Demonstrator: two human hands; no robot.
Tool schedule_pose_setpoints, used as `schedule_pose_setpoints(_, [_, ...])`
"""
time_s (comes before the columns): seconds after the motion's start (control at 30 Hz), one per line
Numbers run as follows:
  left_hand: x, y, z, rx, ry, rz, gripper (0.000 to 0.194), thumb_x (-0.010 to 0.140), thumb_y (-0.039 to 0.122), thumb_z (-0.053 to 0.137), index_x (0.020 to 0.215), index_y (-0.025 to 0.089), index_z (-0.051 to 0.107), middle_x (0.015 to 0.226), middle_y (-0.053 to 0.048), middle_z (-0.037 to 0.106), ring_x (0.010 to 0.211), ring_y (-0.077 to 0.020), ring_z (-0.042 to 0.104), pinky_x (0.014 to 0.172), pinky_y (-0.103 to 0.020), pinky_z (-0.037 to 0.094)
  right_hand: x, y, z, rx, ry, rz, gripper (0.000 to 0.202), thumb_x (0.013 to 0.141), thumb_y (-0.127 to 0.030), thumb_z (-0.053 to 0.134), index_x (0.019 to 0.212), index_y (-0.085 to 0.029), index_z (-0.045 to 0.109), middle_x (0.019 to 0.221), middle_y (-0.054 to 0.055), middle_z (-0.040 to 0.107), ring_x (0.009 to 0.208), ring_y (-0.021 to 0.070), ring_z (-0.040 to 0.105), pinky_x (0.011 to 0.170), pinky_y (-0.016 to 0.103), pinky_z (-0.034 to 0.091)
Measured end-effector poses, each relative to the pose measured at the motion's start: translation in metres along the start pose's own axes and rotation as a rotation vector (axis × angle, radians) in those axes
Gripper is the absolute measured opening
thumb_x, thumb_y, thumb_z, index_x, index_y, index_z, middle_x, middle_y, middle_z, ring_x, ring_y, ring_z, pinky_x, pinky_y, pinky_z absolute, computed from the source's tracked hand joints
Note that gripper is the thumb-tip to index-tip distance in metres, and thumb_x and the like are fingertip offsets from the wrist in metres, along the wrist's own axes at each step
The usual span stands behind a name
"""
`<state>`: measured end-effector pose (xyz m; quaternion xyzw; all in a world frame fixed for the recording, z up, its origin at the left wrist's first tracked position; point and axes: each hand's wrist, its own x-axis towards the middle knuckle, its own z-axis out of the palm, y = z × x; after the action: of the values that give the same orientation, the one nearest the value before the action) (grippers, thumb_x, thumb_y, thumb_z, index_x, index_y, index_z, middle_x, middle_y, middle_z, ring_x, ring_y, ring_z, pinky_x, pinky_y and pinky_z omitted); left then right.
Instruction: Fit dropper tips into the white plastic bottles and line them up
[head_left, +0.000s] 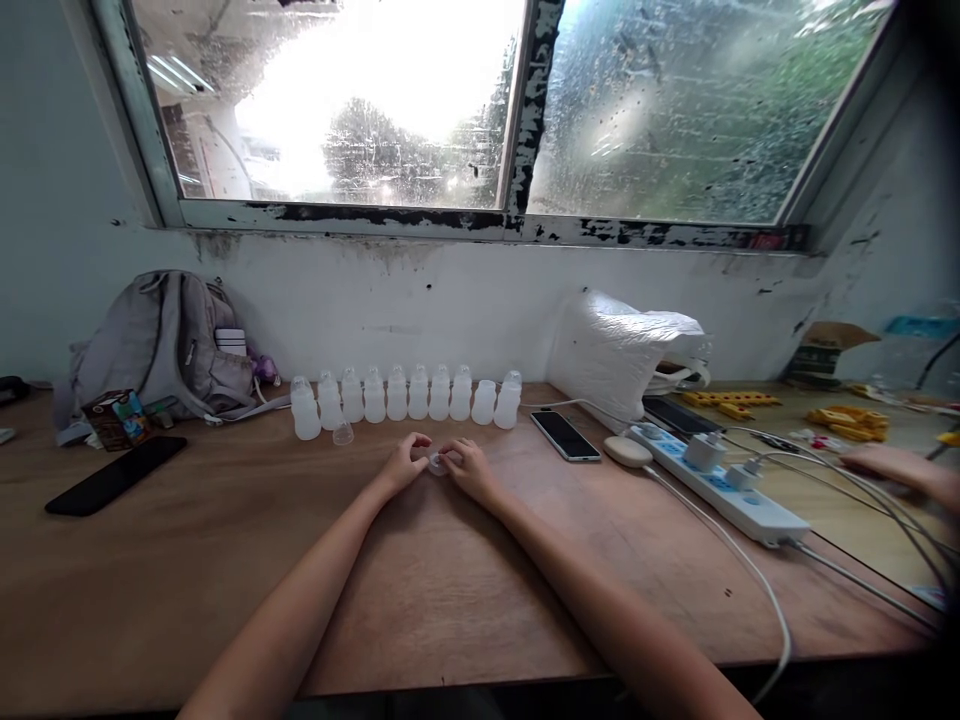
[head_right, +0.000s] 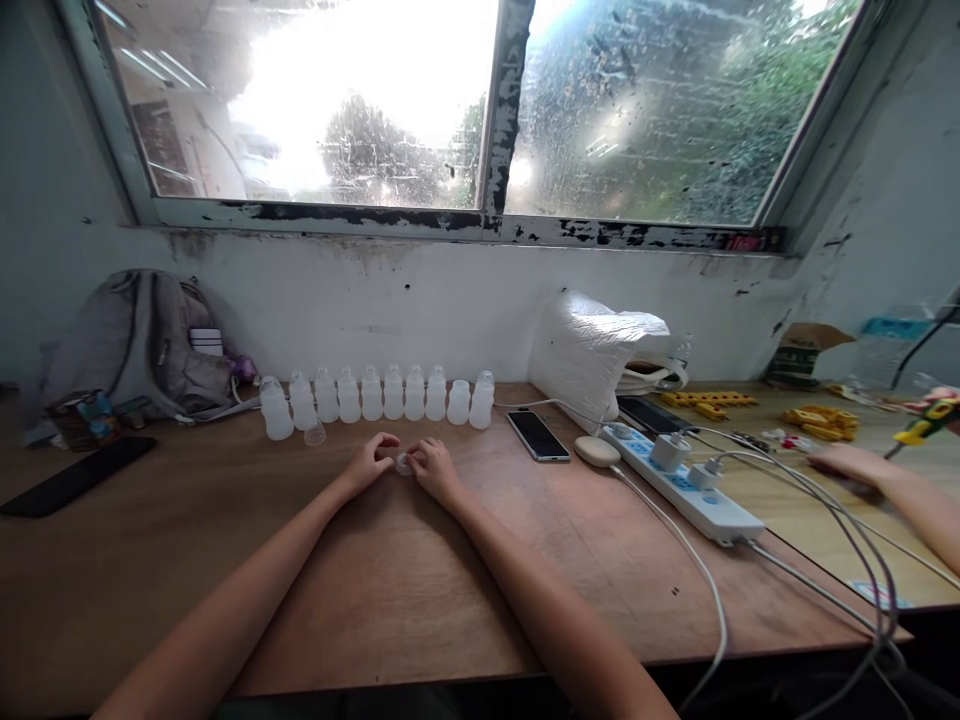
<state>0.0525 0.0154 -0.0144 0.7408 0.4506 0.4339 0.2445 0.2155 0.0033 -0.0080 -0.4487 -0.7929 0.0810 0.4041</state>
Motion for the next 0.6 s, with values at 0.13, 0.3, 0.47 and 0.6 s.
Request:
schedule_pose_setpoints(0.13, [-0.007,0.013,-0.001,0.087,-0.083,0.062,0.030,0.066,0.030,0.059,0.094,0.019,0.056,0.092,-0.006,0.061,0.089,-0.0195,0.055,0.081,-0.032,0.041,0.002,-0.004,-0.001,0.151,0.067,0.053,0.013,0.076,-0.029,0.049,0.073,-0.018,0.056,0.075,0.004,0.059,0.073,0.0155,0.053,0.067,0.027,0.042])
schedule_pose_setpoints(0.3, [-0.011,0.025,-0.003,0.041,-0.073,0.138,0.039,0.066,0.037,0.061,0.100,0.018,0.052,0.097,-0.007,0.060,0.087,-0.0177,0.056,0.076,-0.029,0.044,0.003,-0.008,-0.001,0.505,0.080,0.253,0.023,0.072,-0.039,0.052,0.072,-0.016,0.055,0.066,0.001,0.057,0.058,0.0121,0.052,0.054,0.024,0.043])
schedule_pose_setpoints(0.47, [-0.011,0.026,-0.002,0.026,0.037,0.145,0.017,0.074,0.021,0.051,0.091,0.018,0.052,0.079,-0.003,0.063,0.072,-0.0127,0.059,0.066,-0.023,0.046,0.005,-0.008,-0.006,0.873,0.102,0.556,0.029,0.068,-0.043,0.055,0.074,-0.015,0.055,0.062,0.001,0.057,0.048,0.0107,0.051,0.046,0.024,0.044])
schedule_pose_setpoints(0.6, [-0.009,0.023,0.003,0.116,0.127,0.058,0.011,0.073,0.016,0.047,0.081,0.017,0.054,0.073,-0.002,0.063,0.065,-0.0117,0.059,0.062,-0.022,0.045,0.004,-0.013,-0.009,1.016,0.060,0.598,0.027,0.070,-0.041,0.055,0.080,-0.016,0.055,0.064,0.003,0.058,0.052,0.0119,0.055,0.048,0.025,0.048])
